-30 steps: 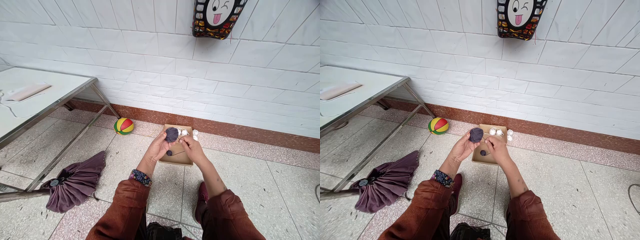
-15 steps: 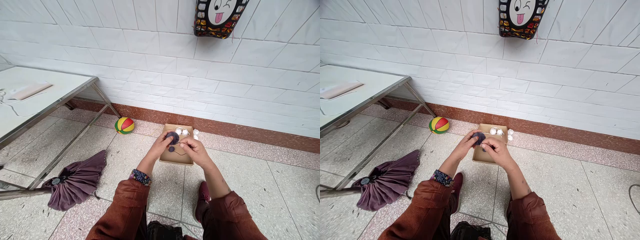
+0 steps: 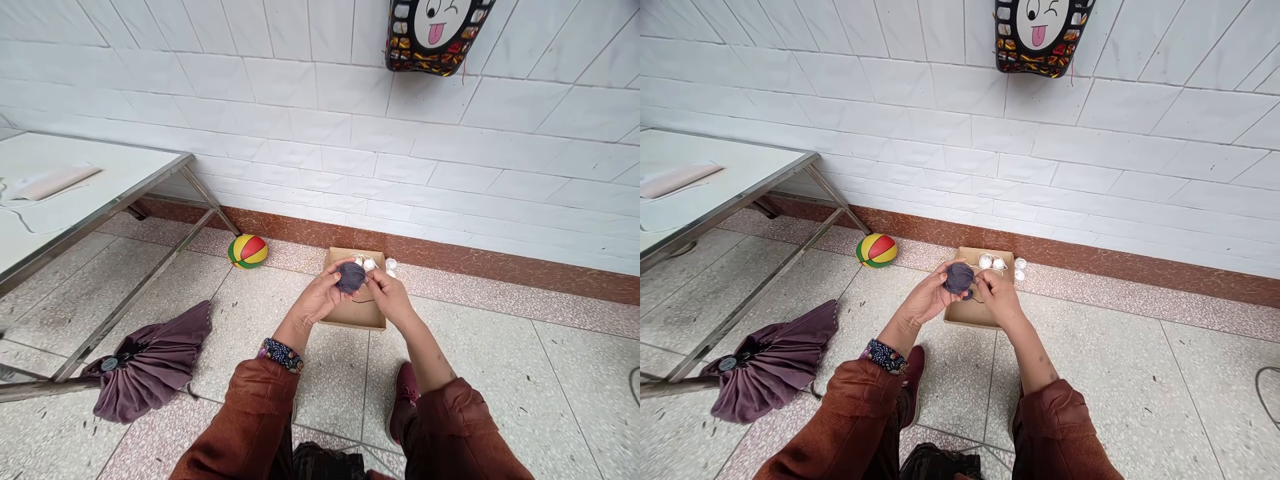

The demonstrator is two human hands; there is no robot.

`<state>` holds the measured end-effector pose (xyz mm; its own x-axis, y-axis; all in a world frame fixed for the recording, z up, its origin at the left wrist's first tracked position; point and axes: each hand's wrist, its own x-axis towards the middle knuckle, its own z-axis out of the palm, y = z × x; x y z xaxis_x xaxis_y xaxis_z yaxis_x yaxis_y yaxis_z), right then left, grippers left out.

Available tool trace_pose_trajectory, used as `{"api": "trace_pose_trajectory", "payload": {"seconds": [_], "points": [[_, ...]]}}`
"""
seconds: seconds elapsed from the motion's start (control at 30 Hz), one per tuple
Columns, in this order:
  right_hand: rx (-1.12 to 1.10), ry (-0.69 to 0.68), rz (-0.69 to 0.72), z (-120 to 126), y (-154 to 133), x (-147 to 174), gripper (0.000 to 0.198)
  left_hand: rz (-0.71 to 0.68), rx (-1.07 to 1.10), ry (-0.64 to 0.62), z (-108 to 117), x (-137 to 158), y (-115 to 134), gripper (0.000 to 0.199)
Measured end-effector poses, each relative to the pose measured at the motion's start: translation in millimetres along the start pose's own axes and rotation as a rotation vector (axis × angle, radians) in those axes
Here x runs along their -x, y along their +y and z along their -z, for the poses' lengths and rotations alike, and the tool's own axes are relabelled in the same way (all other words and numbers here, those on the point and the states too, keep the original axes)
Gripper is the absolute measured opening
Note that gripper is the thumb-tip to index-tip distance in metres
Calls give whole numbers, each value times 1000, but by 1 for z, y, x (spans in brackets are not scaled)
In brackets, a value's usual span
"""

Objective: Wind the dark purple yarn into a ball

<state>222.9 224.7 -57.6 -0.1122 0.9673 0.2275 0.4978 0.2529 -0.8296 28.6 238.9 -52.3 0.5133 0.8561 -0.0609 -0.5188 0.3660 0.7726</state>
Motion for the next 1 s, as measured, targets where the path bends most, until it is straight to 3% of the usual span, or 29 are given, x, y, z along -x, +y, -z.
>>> {"api": "trace_pose_trajectory", "payload": {"seconds": [0.23,0.33,0.47,0.53,0.67,0.8,0.9,1.0], "points": [[42,-64,19,-2,-2,3,23,-56,-14,84,0,-2,3,54],[32,-124,89,1,-10,5,21,-92,-166,183,0,-4,5,52],[-20,-324,232,8,-26,8,21,-117,-486,314,7,-8,2,50],[-33,-345,276,12,-31,8,22,-98,-588,259,11,-9,-1,53],[-6,-208,320,19,-27,5,22,-42,-674,-1,11,-6,-6,66],[-11,-22,258,19,-10,1,17,34,-535,-199,2,0,-6,87],[-19,48,108,14,1,0,18,86,-343,-241,-2,4,-4,87],[8,26,16,10,8,0,22,17,-192,-178,0,5,-1,66]]}}
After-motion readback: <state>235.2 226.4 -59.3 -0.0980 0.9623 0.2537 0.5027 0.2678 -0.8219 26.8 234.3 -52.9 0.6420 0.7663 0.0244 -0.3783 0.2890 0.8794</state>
